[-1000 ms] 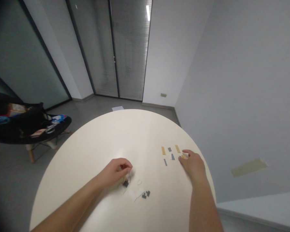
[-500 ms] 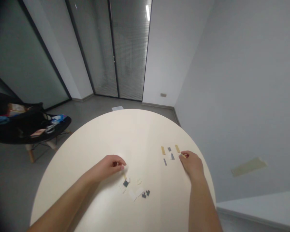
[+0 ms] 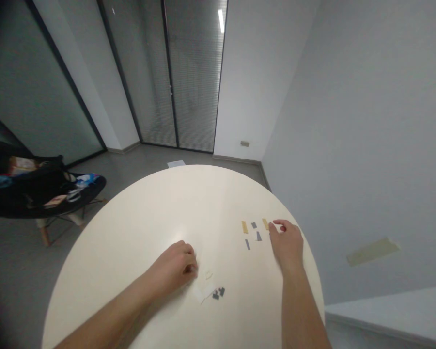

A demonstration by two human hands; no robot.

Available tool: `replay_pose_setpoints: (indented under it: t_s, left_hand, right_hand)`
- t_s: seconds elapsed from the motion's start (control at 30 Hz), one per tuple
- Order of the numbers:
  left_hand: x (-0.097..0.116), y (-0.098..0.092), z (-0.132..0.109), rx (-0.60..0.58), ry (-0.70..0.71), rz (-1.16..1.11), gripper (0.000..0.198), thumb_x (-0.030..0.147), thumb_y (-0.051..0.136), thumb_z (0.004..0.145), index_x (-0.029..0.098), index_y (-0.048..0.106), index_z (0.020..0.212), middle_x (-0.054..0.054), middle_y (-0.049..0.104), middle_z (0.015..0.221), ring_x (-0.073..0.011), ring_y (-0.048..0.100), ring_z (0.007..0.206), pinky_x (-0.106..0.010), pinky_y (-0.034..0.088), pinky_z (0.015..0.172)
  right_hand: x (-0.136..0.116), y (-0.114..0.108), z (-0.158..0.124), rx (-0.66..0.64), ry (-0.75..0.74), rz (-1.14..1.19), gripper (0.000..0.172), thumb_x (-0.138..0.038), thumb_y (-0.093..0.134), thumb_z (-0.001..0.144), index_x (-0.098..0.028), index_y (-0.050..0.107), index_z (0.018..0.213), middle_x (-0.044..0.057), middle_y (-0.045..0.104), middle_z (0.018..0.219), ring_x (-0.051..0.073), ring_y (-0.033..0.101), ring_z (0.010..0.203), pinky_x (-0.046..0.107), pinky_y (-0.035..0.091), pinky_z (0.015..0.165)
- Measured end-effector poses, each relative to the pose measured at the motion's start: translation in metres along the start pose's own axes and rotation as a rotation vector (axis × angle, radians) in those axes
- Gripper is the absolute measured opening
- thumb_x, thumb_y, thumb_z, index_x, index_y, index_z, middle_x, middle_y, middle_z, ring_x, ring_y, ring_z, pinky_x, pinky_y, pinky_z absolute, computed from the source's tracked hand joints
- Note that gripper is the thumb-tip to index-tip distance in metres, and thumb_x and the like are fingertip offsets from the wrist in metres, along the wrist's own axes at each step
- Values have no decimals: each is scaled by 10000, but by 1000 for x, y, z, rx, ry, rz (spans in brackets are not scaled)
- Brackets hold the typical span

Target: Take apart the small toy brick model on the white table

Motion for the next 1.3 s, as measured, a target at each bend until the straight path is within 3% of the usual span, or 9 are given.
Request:
replay_pose_setpoints:
  t_s: [0.13,0.2,0.33,0.43,0.53,0.63,0.8,0.97,1.3]
  left_hand:
    - [-2,4,1,1,24,-52,185,83,576,753,200,692,668,-31,679,717,-190,575,779,-300,399,761]
    - [-9,4,3,34,-3,-148,150,120,601,771,209,722,761,-29,690,730,-196,591,783,-303,412,759]
    - [-34,4,4,177,-142,-493,282,170,611,804,220,691,1070,-50,711,897,-191,634,810,-296,472,746]
    - [-42,3,3,262,-171,-695,317,150,597,800,218,658,1103,-63,687,959,-177,646,810,-295,506,752]
    - [-39,-2,3,317,-160,-779,356,157,654,759,213,621,1109,-55,647,987,-149,632,754,-287,516,727]
    - [-32,-4,3,304,-123,-842,344,175,682,761,209,585,1090,-10,635,848,-138,618,730,-275,509,725]
    - [-27,1,4,236,-147,-902,327,178,690,761,202,605,1076,-9,673,816,-138,621,717,-282,503,719]
    - [-23,4,4,185,-178,-952,284,208,710,752,181,658,1030,-37,725,811,-156,657,724,-294,509,718]
    - [-34,7,6,282,-212,-944,245,221,737,731,170,676,962,-32,738,769,-163,671,710,-293,508,724]
  right_hand:
    - [-31,3,-12,5,-48,94,366,-495,555,758,-180,713,859,65,597,772,214,537,712,364,431,719]
    - [-48,11,-20,-57,-80,200,356,-503,578,761,-184,710,850,51,605,733,195,532,666,344,438,681]
    - [-89,44,-46,-428,-175,471,335,-507,635,759,-187,709,830,51,664,718,180,572,646,313,462,635]
    - [-116,64,-76,-742,-205,564,299,-483,679,745,-189,716,780,56,705,748,178,608,675,297,473,634]
    - [-132,76,-103,-933,-165,636,298,-460,725,713,-176,728,804,45,705,726,156,597,639,271,456,586]
    - [-144,82,-124,-1052,-140,694,305,-425,748,705,-161,743,858,29,689,686,131,563,592,250,425,548]
    - [-152,83,-138,-1147,-188,694,228,-370,747,730,-168,766,833,25,691,678,123,547,593,244,403,552]
    - [-150,89,-142,-1176,-143,730,244,-402,777,694,-167,725,737,8,650,617,119,531,558,243,394,525]
    - [-157,91,-150,-1219,-85,839,308,-396,811,654,-163,667,795,-25,592,625,98,497,564,236,399,558]
Point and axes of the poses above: each hand's wrist, its own z-axis towards the middle knuckle, its own y-axis out of the palm, x = y × z, the point moved 9 cm from there along z, towards the middle knuckle
